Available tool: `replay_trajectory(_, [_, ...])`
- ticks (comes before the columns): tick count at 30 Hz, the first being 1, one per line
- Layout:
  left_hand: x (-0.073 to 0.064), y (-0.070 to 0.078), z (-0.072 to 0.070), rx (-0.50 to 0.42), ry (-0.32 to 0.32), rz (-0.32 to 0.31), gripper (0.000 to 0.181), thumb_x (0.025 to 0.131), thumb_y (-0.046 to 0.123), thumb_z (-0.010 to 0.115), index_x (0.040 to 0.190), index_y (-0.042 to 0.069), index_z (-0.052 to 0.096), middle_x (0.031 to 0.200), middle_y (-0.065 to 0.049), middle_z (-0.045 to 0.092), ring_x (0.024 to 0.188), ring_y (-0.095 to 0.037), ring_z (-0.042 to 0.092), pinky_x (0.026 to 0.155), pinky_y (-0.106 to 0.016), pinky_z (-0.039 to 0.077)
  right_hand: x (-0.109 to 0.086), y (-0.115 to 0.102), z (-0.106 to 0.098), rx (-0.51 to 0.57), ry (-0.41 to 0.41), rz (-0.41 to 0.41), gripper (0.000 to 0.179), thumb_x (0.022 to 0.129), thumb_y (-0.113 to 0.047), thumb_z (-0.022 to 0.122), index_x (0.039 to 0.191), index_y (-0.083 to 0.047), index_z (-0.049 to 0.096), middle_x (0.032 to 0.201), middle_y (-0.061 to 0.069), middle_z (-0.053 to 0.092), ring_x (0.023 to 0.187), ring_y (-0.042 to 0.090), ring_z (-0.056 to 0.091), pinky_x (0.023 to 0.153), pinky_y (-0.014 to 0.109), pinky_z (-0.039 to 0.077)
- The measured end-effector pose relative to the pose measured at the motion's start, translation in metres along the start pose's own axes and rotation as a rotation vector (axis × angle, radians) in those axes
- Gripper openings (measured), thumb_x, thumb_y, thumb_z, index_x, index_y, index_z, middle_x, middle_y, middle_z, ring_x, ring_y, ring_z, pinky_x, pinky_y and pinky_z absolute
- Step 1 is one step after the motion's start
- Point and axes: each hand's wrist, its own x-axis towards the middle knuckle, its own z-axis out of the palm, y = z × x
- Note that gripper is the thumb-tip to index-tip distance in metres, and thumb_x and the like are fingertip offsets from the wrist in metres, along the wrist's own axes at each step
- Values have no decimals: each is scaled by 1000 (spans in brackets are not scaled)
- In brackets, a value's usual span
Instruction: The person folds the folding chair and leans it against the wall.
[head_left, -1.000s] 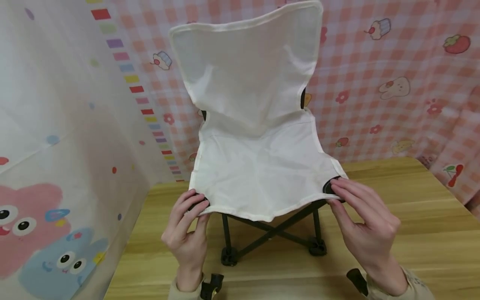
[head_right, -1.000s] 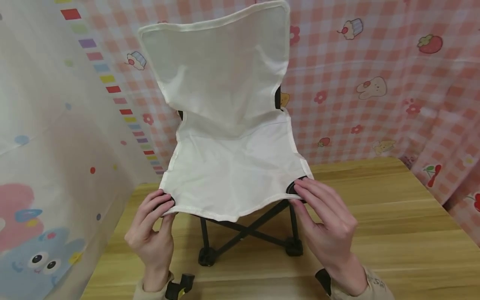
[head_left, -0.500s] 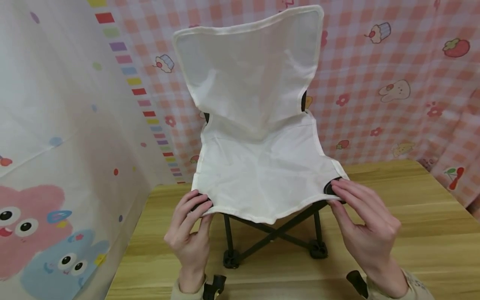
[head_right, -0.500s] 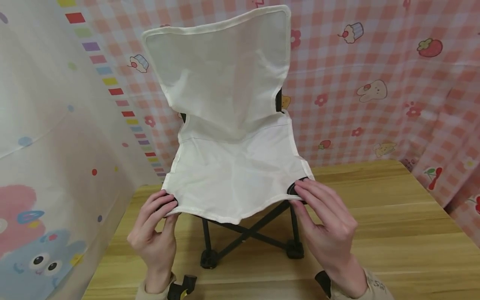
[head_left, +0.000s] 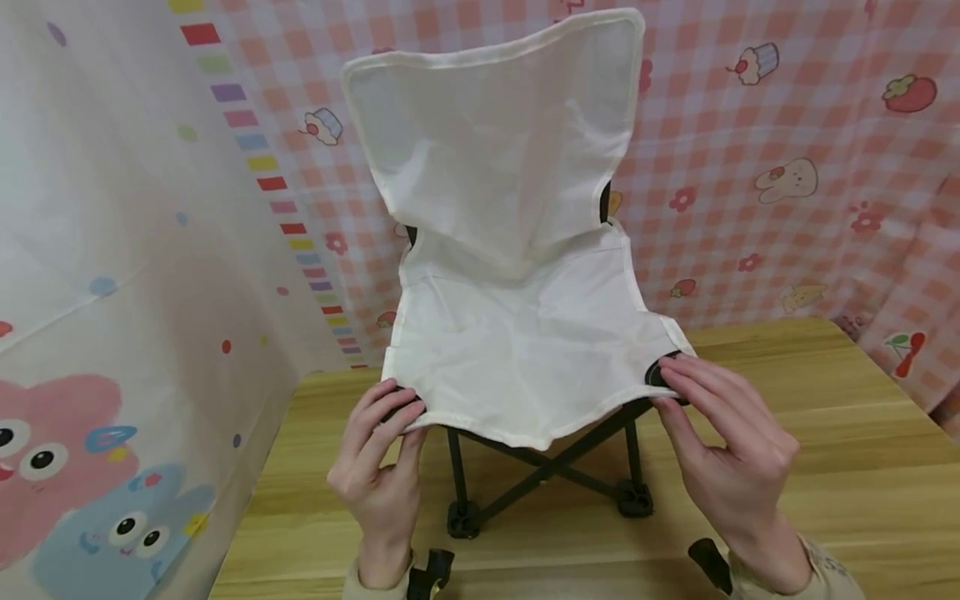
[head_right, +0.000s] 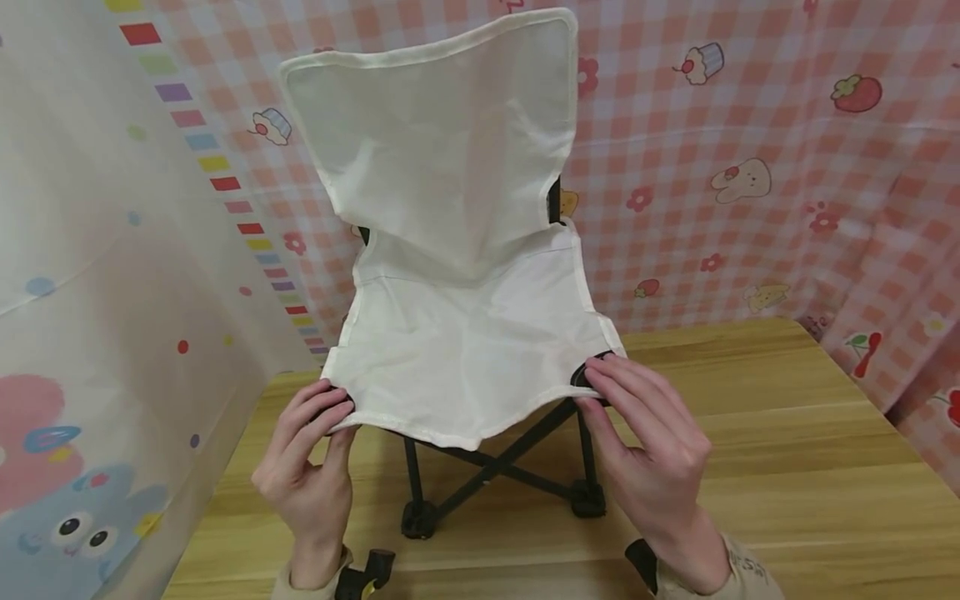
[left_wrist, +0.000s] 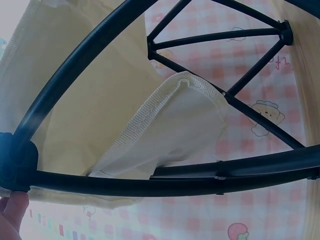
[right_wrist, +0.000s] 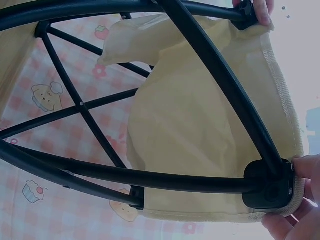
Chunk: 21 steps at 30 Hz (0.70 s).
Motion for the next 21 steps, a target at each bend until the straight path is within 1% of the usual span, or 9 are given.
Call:
replay_trajectory(9, [0, 1, 3, -2, 3, 2, 31, 95, 22, 77, 86, -7, 79, 91, -29, 75, 117, -22, 74, 105, -29, 62, 1, 0, 2, 0, 6, 9, 38, 94, -22, 81, 90, 16, 77, 94, 29, 79, 110, 8, 76, 100, 17, 60])
replay_trajectory(16, [1, 2, 5, -7, 22, 4, 32, 94, 23, 78, 85, -8, 79, 90, -29, 75, 115, -22, 74, 104, -29, 62, 2, -1, 4, -3, 12, 11, 38, 94, -21, 81, 90, 16, 77, 92, 30, 78, 109, 9, 76, 100, 18, 60])
replay_trajectory(21, [2, 3, 7, -5, 24, 2, 31, 94, 23, 78, 85, -7, 79, 90, -29, 75, 115, -22, 74, 104, -29, 62, 2, -2, 5, 5, 22, 17, 37, 94, -20, 81, 90, 17, 76, 93, 29, 78, 109, 10, 76, 100, 19, 60])
